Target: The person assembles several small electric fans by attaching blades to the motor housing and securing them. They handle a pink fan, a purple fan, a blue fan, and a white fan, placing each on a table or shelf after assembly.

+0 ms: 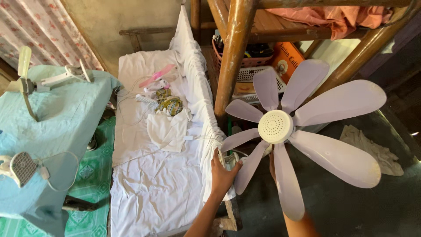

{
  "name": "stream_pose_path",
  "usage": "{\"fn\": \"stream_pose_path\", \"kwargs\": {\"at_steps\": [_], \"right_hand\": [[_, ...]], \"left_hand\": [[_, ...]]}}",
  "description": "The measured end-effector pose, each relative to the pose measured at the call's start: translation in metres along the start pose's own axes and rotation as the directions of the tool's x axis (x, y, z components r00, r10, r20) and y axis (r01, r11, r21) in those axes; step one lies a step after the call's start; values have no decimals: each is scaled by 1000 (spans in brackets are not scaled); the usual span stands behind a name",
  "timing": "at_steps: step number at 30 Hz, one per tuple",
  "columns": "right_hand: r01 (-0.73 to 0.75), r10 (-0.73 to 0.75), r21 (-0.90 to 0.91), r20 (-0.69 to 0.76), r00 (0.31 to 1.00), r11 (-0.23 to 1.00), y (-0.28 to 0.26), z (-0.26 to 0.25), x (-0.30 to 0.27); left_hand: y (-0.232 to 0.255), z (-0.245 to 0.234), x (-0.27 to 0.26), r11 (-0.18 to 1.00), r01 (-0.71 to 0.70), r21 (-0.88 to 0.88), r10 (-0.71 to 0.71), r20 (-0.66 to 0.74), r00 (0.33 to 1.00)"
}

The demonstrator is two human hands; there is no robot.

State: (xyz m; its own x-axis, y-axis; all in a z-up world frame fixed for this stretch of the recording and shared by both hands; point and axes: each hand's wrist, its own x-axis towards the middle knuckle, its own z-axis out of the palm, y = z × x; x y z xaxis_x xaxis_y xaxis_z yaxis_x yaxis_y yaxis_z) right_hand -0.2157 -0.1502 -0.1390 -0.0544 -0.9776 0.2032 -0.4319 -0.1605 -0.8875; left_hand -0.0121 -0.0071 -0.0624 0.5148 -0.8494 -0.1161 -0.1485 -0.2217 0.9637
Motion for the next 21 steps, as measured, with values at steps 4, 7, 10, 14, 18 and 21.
{"fn": "stream_pose_path", "kwargs": {"at_steps": [4, 7, 10, 14, 18, 21], "right_hand": [[-16, 16, 10, 5, 1000, 1000, 0, -1, -4], [-21, 21, 16, 12, 1000, 1000, -1, -3, -6], [-17, 16, 39, 18, 1000, 999, -4, -1, -1], [-17, 14, 77, 31, 999, 997, -5, 4, 3], [-18, 11, 133, 59, 998, 991, -6, 10, 1], [-32, 14, 187, 97, 995, 982, -3, 13, -5]], "left_hand": [[7, -6, 0, 998, 58, 13, -59, 57, 997], [21, -9, -5, 996, 86, 40, -88, 47, 995], [38, -13, -10, 952, 173, 251, -187, 33, 982], [53, -10, 7, 775, 237, 585, -335, 64, 940], [52, 13, 30, 764, 182, 620, -256, 32, 966], [42, 26, 31, 770, 199, 606, -213, -50, 976]]}}
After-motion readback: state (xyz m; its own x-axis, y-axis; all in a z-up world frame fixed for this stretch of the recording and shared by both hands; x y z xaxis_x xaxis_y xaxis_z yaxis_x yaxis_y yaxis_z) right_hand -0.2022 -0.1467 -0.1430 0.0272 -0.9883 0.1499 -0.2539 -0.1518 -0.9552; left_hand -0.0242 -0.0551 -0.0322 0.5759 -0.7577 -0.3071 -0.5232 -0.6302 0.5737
